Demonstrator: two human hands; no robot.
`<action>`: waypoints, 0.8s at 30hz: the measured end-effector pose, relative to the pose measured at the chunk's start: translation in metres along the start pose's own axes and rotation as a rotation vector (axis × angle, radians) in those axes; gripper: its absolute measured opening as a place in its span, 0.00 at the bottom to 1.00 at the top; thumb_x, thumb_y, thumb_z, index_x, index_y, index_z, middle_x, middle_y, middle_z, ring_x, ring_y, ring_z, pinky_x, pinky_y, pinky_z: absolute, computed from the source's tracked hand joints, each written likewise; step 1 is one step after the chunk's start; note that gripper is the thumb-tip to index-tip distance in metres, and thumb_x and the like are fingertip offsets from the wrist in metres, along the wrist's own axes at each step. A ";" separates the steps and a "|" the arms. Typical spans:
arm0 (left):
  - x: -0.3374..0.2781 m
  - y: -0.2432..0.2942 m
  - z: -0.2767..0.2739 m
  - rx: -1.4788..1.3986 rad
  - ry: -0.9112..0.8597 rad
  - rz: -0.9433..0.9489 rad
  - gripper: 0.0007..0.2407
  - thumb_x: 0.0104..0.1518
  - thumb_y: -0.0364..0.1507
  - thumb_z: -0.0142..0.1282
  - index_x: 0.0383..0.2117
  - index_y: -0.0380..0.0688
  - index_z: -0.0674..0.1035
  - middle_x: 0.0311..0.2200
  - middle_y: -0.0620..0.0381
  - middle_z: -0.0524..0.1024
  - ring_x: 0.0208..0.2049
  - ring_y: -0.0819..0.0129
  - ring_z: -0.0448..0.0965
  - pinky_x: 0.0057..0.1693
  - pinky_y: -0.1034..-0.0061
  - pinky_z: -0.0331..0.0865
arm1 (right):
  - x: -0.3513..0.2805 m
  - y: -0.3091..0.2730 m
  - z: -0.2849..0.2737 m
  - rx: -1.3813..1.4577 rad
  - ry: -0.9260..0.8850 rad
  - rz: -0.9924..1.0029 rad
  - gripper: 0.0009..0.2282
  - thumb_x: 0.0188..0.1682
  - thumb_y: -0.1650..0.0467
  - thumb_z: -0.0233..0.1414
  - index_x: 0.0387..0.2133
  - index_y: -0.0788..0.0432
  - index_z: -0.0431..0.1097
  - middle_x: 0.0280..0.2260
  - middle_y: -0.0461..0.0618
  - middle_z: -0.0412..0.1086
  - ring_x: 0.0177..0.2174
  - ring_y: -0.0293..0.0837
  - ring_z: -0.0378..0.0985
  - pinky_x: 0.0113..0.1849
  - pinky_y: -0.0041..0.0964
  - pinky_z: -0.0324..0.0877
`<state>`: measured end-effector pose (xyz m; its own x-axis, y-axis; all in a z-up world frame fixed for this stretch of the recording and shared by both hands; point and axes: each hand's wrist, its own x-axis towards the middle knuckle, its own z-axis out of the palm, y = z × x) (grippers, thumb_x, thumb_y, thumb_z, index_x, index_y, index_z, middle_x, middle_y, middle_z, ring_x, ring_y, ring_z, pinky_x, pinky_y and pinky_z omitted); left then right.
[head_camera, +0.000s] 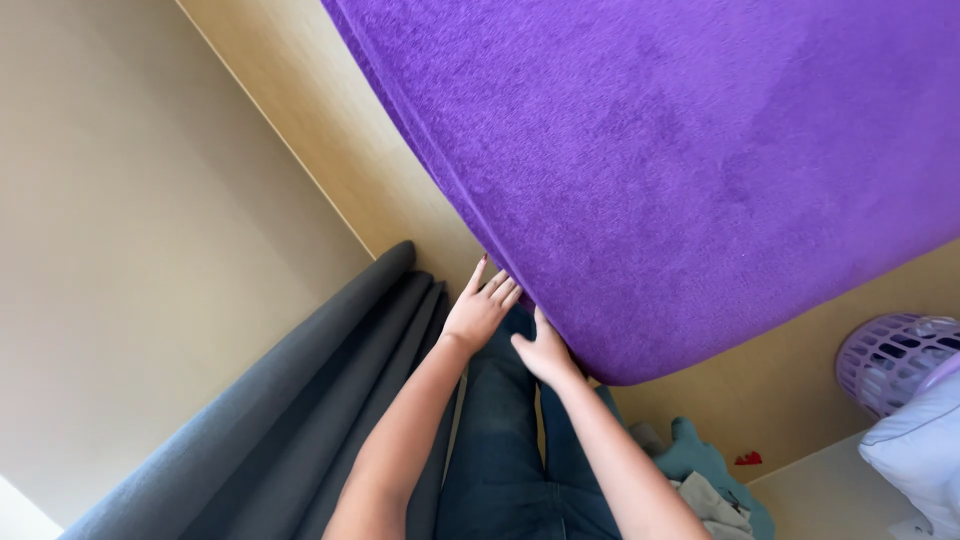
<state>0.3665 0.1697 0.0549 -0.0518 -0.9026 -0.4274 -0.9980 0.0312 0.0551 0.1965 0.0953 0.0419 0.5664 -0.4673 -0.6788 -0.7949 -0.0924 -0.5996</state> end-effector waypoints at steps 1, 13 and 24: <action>0.005 0.005 0.008 -0.011 -0.006 -0.005 0.28 0.57 0.34 0.49 0.68 0.52 0.63 0.70 0.64 0.56 0.72 0.67 0.48 0.74 0.46 0.33 | 0.001 0.000 -0.002 -0.006 -0.012 0.004 0.44 0.44 0.68 0.60 0.70 0.62 0.37 0.70 0.65 0.40 0.70 0.58 0.38 0.67 0.45 0.40; 0.094 0.025 0.012 0.131 -0.207 -0.147 0.26 0.64 0.39 0.41 0.70 0.50 0.60 0.73 0.62 0.51 0.74 0.57 0.43 0.72 0.47 0.28 | 0.047 0.009 0.004 0.281 -0.192 0.249 0.40 0.47 0.65 0.54 0.71 0.57 0.37 0.72 0.57 0.41 0.70 0.51 0.41 0.66 0.45 0.44; 0.084 0.025 -0.013 -0.093 -0.290 -0.215 0.25 0.66 0.41 0.40 0.70 0.49 0.62 0.73 0.62 0.53 0.75 0.60 0.42 0.74 0.49 0.23 | 0.005 -0.011 -0.024 0.258 -0.190 0.044 0.41 0.47 0.69 0.55 0.71 0.59 0.35 0.71 0.58 0.40 0.70 0.51 0.41 0.65 0.44 0.44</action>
<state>0.3381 0.0895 0.0319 0.1376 -0.7246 -0.6753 -0.9803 -0.1972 0.0118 0.2030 0.0728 0.0553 0.5828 -0.2913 -0.7586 -0.7517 0.1612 -0.6394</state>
